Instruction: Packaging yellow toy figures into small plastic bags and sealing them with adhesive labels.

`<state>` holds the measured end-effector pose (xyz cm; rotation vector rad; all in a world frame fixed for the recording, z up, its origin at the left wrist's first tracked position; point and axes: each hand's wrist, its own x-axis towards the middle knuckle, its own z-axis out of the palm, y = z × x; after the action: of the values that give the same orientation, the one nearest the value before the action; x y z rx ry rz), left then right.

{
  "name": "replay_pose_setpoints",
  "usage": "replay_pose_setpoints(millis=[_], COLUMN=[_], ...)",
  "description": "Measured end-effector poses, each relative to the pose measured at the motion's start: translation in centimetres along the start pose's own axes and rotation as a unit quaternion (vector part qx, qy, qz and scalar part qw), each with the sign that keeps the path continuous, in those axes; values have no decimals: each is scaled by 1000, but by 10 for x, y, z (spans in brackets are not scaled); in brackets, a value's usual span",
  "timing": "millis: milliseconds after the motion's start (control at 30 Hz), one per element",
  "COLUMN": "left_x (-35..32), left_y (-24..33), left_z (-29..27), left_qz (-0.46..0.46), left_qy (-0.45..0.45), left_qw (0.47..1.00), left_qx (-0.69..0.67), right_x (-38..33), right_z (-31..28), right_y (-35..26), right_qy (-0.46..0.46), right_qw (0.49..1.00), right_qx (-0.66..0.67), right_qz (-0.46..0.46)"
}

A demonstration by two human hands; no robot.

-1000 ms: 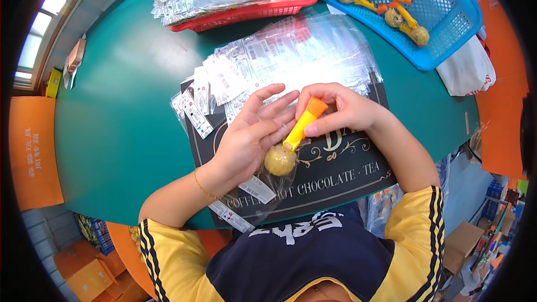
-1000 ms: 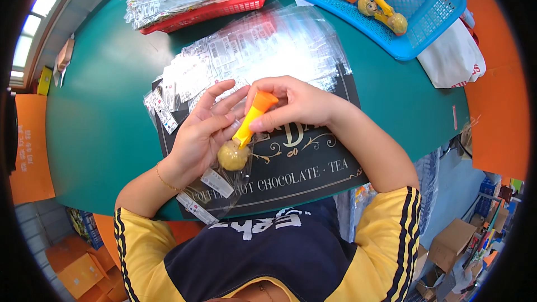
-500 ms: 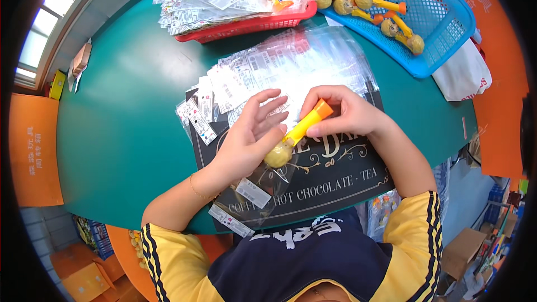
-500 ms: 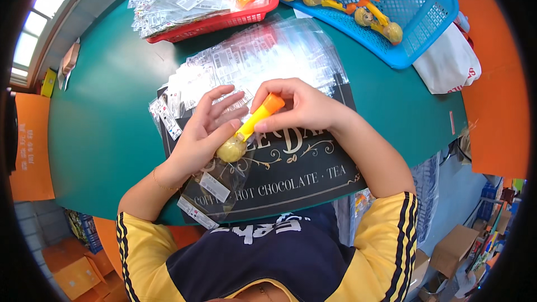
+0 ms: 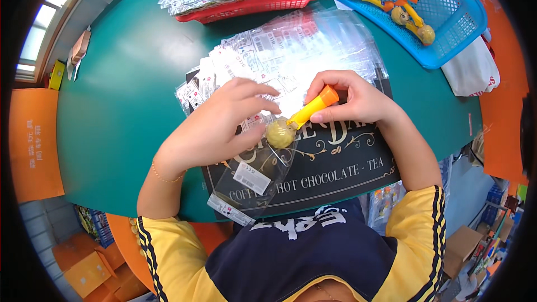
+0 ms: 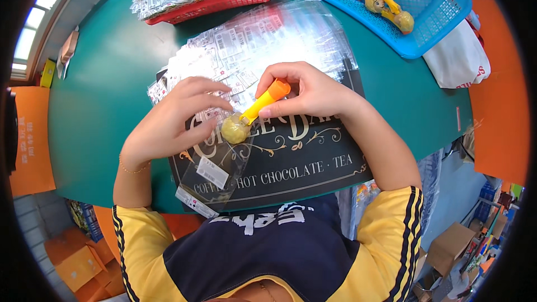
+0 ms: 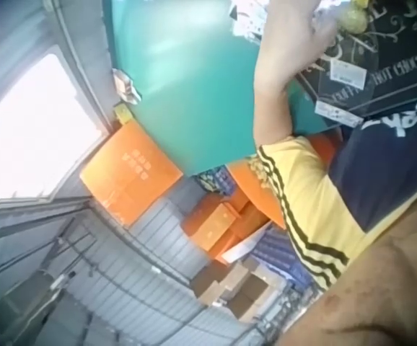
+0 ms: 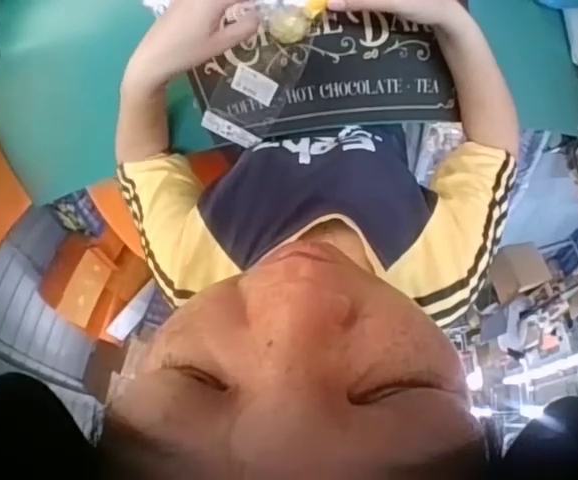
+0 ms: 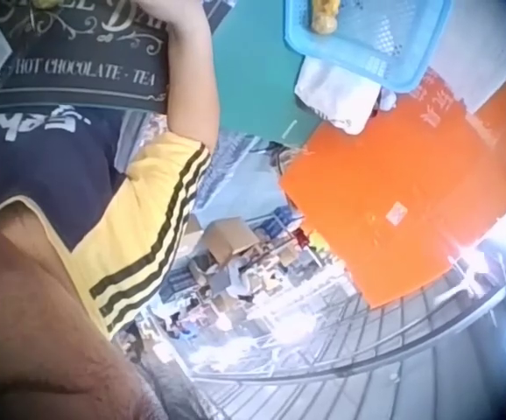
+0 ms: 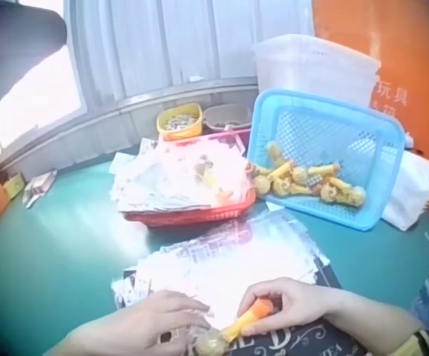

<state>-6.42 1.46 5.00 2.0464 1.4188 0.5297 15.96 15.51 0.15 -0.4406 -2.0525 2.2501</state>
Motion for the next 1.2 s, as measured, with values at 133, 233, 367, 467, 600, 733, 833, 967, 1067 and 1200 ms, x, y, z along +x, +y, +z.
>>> replay_pose_setpoints(millis=[133, 233, 367, 467, 600, 733, 833, 967, 1067, 1200], left_x=[-5, -2, 1, 4, 6, 11, 14, 16, 16, 19], left_y=[-8, -3, -4, -9, -19, -14, -12, -10, -10, -12], left_z=[9, 4, 5, 14, 32, 36, 48, 57, 60, 63], left_qz=[46, -227, -224, -234, -222, -244, -223, -209, -222, -206], left_qy=[41, 21, -6, -25, -17, 16, 68, 96, 128, 201], left_qw=[997, 974, 974, 964, 938, 898, 859, 842, 833, 820], left_qx=[54, -9, -26, -128, -265, -365, -455, -487, -490, -494], right_x=[2, 3, 3, 4, 5, 5, 5, 4, 0, 1], right_z=[0, 1, 1, 2, 4, 5, 9, 17, 28, 34], right_y=[4, 7, 9, 10, 10, 10, 8, 4, -1, -2], right_qy=[-10, -8, -16, -21, -34, -40, -44, 1, 65, 168], right_qw=[1000, 1000, 999, 999, 998, 998, 995, 992, 997, 985], right_qx=[15, 22, 32, 34, 46, 51, 88, 102, 6, 29], right_qz=[7, 14, 10, 6, 1, 14, 28, 75, 34, -28])
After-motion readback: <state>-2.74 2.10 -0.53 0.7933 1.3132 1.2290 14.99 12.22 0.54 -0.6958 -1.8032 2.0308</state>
